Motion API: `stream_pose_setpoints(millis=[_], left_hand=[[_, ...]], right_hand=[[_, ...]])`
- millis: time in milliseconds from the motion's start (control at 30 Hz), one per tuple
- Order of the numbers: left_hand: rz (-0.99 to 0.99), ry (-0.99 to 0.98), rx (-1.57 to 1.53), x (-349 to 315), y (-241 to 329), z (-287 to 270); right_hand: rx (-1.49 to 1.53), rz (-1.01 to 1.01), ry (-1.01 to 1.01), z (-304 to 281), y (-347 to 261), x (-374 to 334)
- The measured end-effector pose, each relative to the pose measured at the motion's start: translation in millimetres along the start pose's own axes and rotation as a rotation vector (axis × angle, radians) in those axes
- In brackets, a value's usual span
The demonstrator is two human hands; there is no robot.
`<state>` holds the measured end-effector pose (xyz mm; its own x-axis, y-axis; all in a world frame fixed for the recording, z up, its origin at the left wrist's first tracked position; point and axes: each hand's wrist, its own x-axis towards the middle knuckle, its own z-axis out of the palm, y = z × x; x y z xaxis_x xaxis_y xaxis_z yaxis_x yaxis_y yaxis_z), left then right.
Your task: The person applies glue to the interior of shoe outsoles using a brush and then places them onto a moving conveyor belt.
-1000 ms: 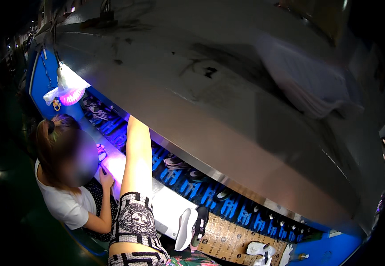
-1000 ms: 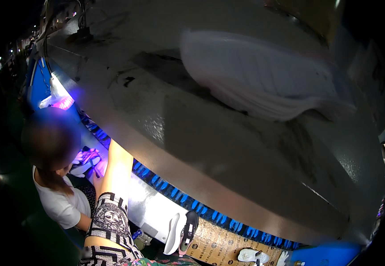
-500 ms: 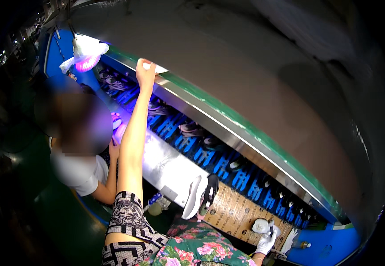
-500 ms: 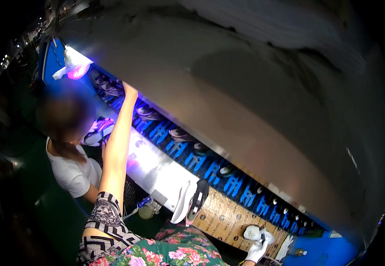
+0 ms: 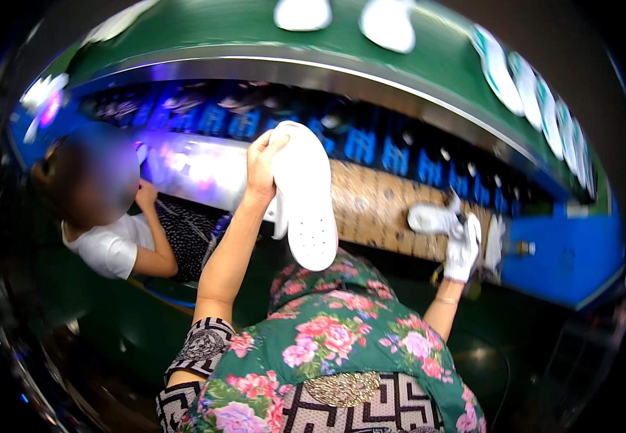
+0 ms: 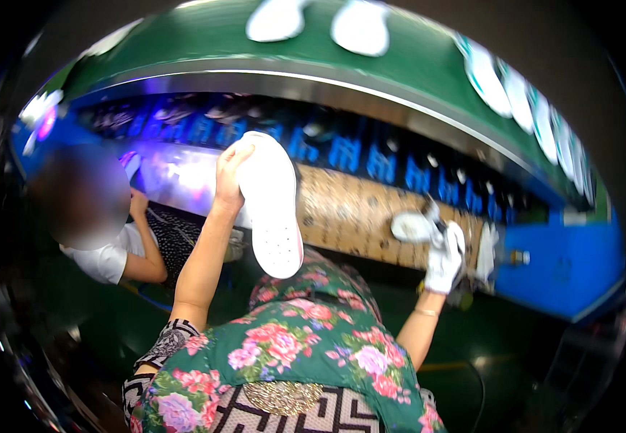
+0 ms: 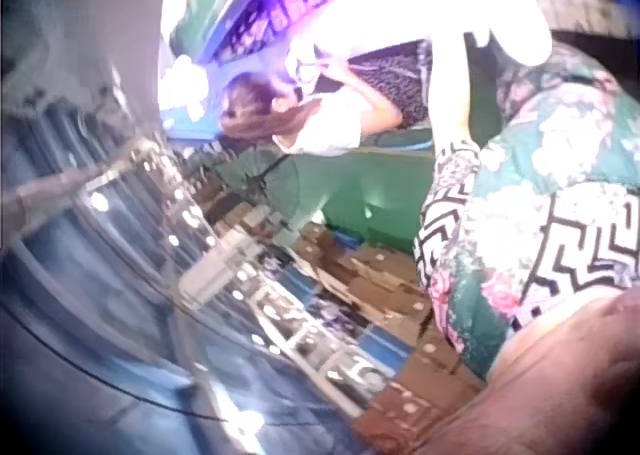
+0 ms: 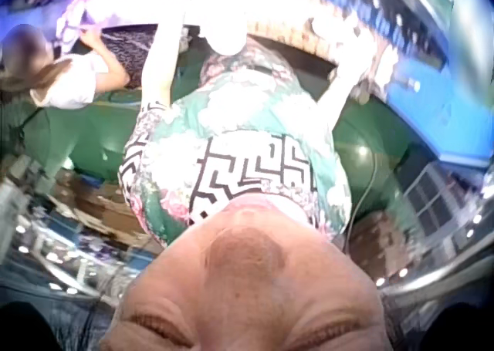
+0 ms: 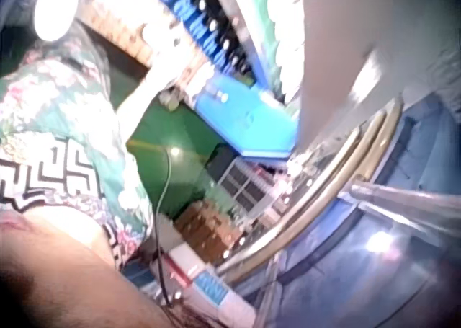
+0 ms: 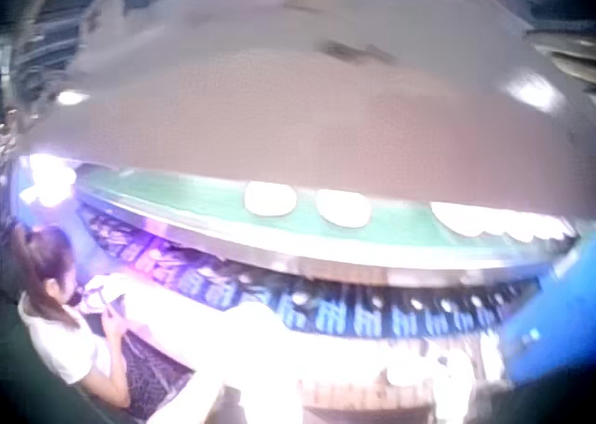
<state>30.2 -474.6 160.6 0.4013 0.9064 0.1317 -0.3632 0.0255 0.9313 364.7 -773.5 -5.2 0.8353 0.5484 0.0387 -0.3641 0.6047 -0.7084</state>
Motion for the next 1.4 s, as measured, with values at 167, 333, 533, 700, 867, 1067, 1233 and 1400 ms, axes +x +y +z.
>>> stream_pose_setpoints(millis=[167,333,533,700,867,1067,1233,1400], left_hand=[[-0.47,-0.089,-0.106,-51,-76,50],[-0.663,-0.295,-0.211,-85,-85,60],[-0.867,-0.644,-0.642,-97,-88,65],[-0.872,-0.579,-0.735,-91,-86,79],[-0.856,-0.417,-0.74,-97,-75,93],[-0.858,-0.257,-0.988,-99,-57,109],[-0.758,-0.282,-1.014,-99,-64,106],[-0.613,-0.288,-0.648,-100,-57,120]], right_hand=[[0.123,0.017,-0.22,44,-30,-22],[0.092,0.03,-0.173,114,-50,-58],[-0.013,0.163,-0.293,176,-55,-71],[-0.474,0.076,-0.434,202,-54,-64],[-0.652,-0.081,-0.51,215,-47,-56],[-0.739,-0.235,-0.482,222,-40,-52],[-0.821,-0.509,-0.569,231,-35,-45],[-0.912,-0.649,-0.666,227,-27,-41]])
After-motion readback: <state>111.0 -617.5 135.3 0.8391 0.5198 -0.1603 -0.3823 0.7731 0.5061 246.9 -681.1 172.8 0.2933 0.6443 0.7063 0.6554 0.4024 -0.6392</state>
